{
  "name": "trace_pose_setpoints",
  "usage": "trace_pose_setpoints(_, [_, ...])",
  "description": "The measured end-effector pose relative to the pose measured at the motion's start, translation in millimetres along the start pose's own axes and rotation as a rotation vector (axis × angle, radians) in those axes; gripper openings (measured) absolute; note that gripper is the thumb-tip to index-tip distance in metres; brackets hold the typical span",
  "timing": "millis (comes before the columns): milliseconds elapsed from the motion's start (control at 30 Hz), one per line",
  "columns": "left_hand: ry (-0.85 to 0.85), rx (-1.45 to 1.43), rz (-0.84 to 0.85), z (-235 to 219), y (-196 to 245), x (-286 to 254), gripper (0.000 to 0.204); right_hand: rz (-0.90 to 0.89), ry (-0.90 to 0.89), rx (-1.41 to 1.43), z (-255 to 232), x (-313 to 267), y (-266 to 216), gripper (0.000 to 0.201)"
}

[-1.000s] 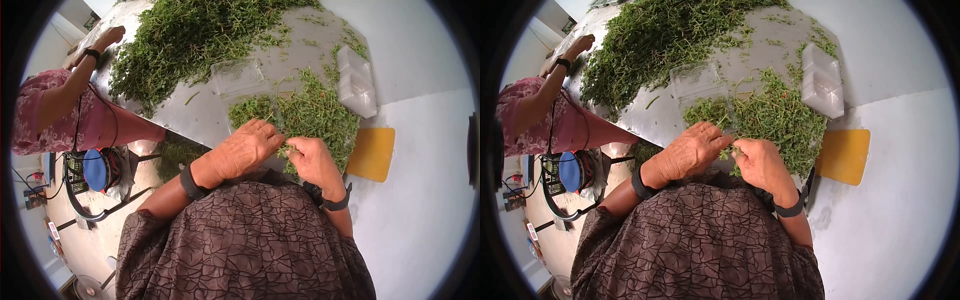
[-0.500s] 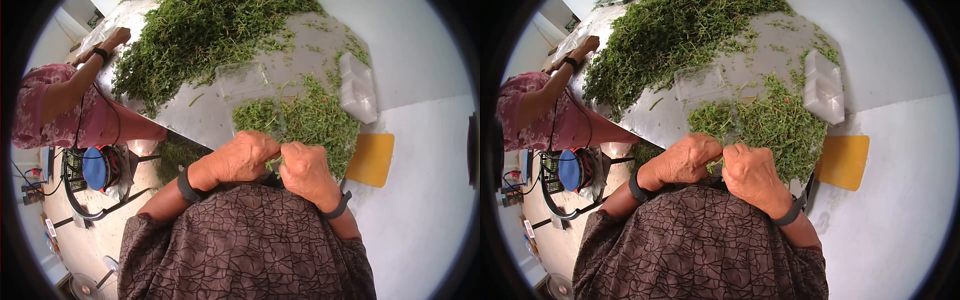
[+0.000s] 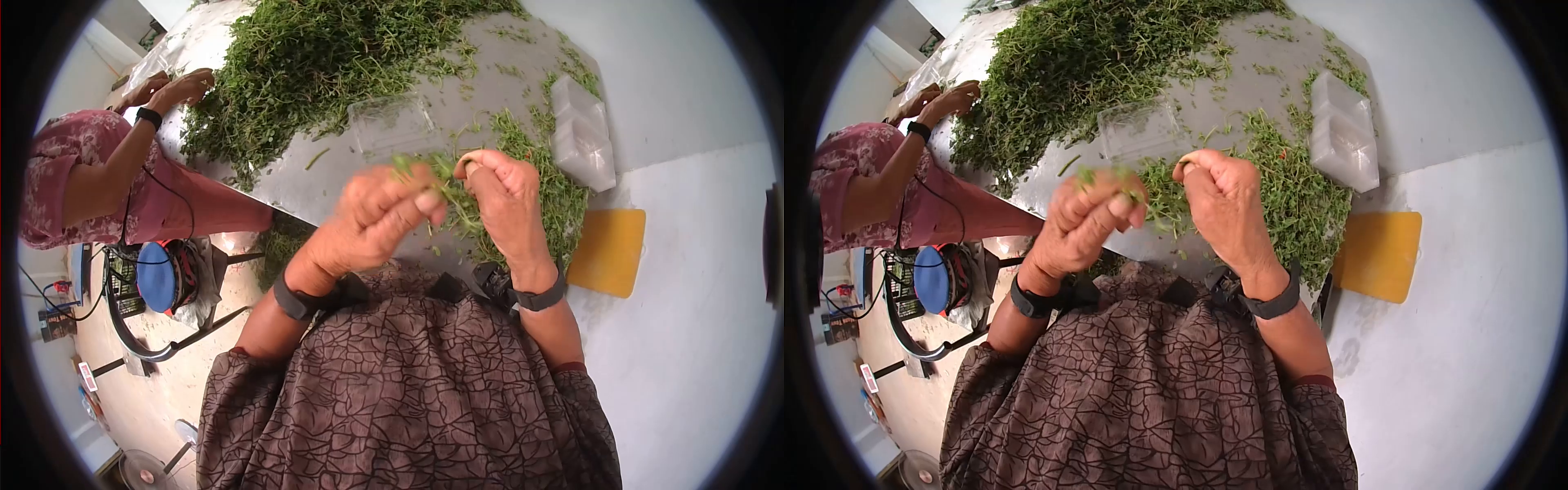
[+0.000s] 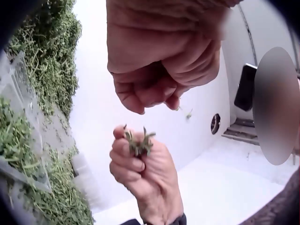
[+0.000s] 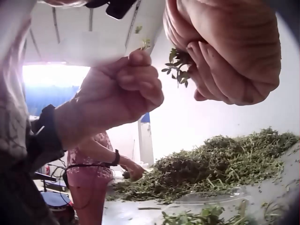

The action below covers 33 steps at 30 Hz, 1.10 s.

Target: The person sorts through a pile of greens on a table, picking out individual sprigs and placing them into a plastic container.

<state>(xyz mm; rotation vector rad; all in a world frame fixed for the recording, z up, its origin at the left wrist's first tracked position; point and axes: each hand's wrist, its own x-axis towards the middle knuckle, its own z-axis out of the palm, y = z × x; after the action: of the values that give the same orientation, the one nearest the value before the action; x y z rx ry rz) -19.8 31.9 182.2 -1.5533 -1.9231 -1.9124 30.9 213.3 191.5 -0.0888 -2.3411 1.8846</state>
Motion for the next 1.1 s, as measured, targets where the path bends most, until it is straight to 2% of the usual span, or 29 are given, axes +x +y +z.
trace_pose_setpoints(67, [0.062,-0.020,-0.259,-13,4,-3,0.014,-0.026,0.062,-0.094,0,2,9,0.014])
trace_pose_setpoints(133, [0.078,0.040,-0.268,-20,-2,-8,0.018,-0.051,0.068,-0.142,-1,7,28,0.014])
trace_pose_setpoints(200, [0.028,0.188,-0.429,-22,-6,-12,0.020,-0.074,0.071,-0.189,1,8,44,0.015])
trace_pose_setpoints(267, [0.076,0.202,-0.398,-13,-20,-21,0.021,-0.193,0.066,-0.557,3,10,51,0.020])
trace_pose_setpoints(300, [0.055,0.252,-0.426,-9,-24,-24,0.019,-0.056,0.000,-0.580,3,7,42,0.025])
trace_pose_setpoints(433, [0.008,0.305,-0.514,0,-32,-39,0.015,-0.119,0.057,-0.493,-7,0,46,0.029])
trace_pose_setpoints(500, [-0.014,0.301,-0.547,2,-28,-40,0.013,-0.138,0.021,-0.410,-13,-8,30,0.032])
trace_pose_setpoints(533, [-0.084,0.304,-0.531,2,-22,-38,0.011,-0.139,0.022,-0.409,-12,-14,20,0.032])
trace_pose_setpoints(567, [-0.155,0.306,-0.514,4,-18,-37,0.008,-0.242,-0.042,-0.478,-9,-21,8,0.033])
trace_pose_setpoints(600, [-0.156,0.306,-0.513,6,-17,-37,0.008,-0.344,-0.107,-0.547,-5,-26,2,0.036])
trace_pose_setpoints(667, [-0.242,0.208,-0.463,12,-17,-39,0.007,-0.538,-0.232,-0.540,4,-32,6,0.038])
trace_pose_setpoints(700, [-0.251,0.171,-0.383,15,-19,-39,0.008,-0.613,-0.289,-0.583,7,-33,6,0.040])
trace_pose_setpoints(800, [-0.347,0.119,-0.457,15,-13,-38,0.008,-0.542,-0.285,-0.627,7,-38,11,0.038])
trace_pose_setpoints(833, [-0.274,0.031,-0.511,19,-15,-42,0.008,-0.514,-0.270,-0.607,7,-39,12,0.038])
trace_pose_setpoints(867, [-0.271,0.033,-0.514,19,-15,-42,0.008,-0.516,-0.273,-0.605,6,-42,11,0.038])
trace_pose_setpoints(933, [-0.260,-0.065,-0.562,18,-14,-44,0.011,-0.405,-0.312,-0.547,5,-44,10,0.028])
trace_pose_setpoints(1100, [-0.359,0.067,-0.549,15,-12,-52,0.015,-0.418,-0.354,-0.628,8,-46,20,0.011])
